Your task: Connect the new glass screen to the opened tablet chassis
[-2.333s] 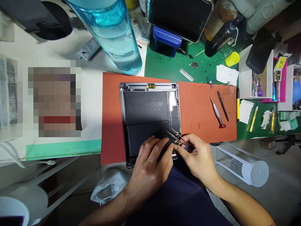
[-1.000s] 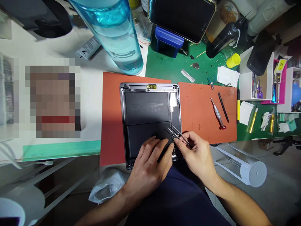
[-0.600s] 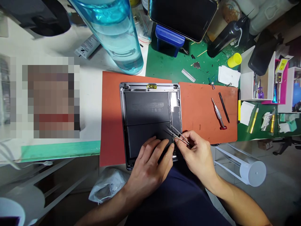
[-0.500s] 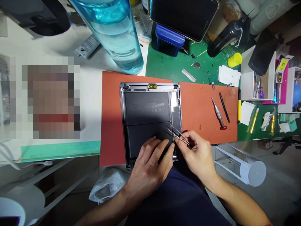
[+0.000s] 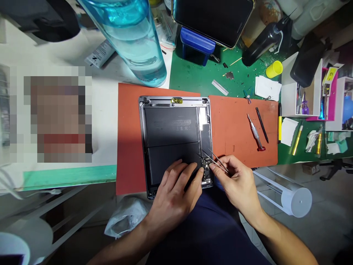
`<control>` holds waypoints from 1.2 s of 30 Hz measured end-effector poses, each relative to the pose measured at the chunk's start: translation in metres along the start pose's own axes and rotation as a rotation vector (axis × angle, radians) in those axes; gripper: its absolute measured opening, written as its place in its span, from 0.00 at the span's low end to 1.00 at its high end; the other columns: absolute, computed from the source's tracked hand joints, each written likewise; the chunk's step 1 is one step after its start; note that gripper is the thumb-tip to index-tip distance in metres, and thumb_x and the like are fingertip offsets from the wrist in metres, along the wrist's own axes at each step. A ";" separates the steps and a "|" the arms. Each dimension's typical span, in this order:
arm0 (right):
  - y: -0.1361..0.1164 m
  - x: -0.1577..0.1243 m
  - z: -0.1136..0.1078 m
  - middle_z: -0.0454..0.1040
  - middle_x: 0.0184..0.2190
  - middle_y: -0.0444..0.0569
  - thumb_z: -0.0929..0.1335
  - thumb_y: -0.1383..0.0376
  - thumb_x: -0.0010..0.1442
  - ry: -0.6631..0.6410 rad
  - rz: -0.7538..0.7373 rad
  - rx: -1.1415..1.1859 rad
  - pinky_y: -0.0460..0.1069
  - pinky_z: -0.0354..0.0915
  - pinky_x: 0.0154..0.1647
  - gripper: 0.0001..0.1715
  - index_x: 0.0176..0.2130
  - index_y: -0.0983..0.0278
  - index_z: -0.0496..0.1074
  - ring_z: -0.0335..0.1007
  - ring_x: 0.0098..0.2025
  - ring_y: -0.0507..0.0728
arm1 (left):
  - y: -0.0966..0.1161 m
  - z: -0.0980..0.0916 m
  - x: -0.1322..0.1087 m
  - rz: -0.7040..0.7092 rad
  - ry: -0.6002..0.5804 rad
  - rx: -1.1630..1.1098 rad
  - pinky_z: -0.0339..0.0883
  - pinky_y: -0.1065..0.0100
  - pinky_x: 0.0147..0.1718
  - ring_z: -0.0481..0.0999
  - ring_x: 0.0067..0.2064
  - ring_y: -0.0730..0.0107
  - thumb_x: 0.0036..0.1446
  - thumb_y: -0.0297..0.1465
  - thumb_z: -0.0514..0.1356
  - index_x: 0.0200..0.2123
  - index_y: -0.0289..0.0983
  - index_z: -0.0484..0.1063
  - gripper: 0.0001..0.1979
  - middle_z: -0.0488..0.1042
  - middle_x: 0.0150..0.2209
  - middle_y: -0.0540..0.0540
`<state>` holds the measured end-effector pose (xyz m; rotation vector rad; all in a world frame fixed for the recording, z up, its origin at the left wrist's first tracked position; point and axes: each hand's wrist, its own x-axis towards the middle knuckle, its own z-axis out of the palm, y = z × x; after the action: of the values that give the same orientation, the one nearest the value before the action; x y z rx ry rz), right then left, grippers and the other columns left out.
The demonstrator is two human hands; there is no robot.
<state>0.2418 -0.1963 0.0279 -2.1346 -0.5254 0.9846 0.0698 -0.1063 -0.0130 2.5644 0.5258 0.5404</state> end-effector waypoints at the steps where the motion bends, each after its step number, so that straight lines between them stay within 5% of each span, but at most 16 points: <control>1: 0.001 -0.001 0.000 0.69 0.24 0.39 0.73 0.54 0.66 -0.006 0.005 -0.003 0.47 0.59 0.27 0.15 0.33 0.61 0.73 0.60 0.25 0.51 | 0.000 0.000 0.000 -0.004 0.002 0.000 0.73 0.45 0.62 0.74 0.56 0.52 0.61 0.23 0.69 0.60 0.34 0.77 0.23 0.77 0.54 0.38; 19: 0.005 -0.002 0.003 0.68 0.24 0.39 0.74 0.54 0.65 -0.031 0.034 -0.003 0.47 0.59 0.28 0.16 0.31 0.60 0.72 0.60 0.25 0.51 | 0.000 0.001 0.000 -0.015 -0.001 0.004 0.72 0.47 0.62 0.74 0.57 0.51 0.62 0.23 0.69 0.59 0.37 0.77 0.22 0.76 0.54 0.39; 28: 0.014 -0.024 -0.024 0.68 0.28 0.41 0.69 0.49 0.71 -0.020 0.068 0.046 0.48 0.57 0.28 0.18 0.40 0.60 0.76 0.60 0.28 0.52 | 0.004 -0.011 0.005 -0.082 0.067 -0.122 0.76 0.47 0.59 0.77 0.53 0.57 0.59 0.17 0.68 0.54 0.34 0.76 0.20 0.79 0.49 0.40; 36: 0.040 -0.052 -0.040 0.75 0.30 0.43 0.65 0.52 0.76 -0.188 0.026 0.065 0.48 0.65 0.30 0.16 0.47 0.58 0.76 0.70 0.27 0.52 | 0.014 -0.006 -0.003 -0.102 0.096 -0.078 0.75 0.46 0.58 0.77 0.50 0.58 0.59 0.17 0.69 0.52 0.33 0.77 0.18 0.80 0.46 0.41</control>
<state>0.2428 -0.2719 0.0415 -2.0077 -0.5491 1.2085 0.0682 -0.1166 -0.0017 2.4326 0.6519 0.6376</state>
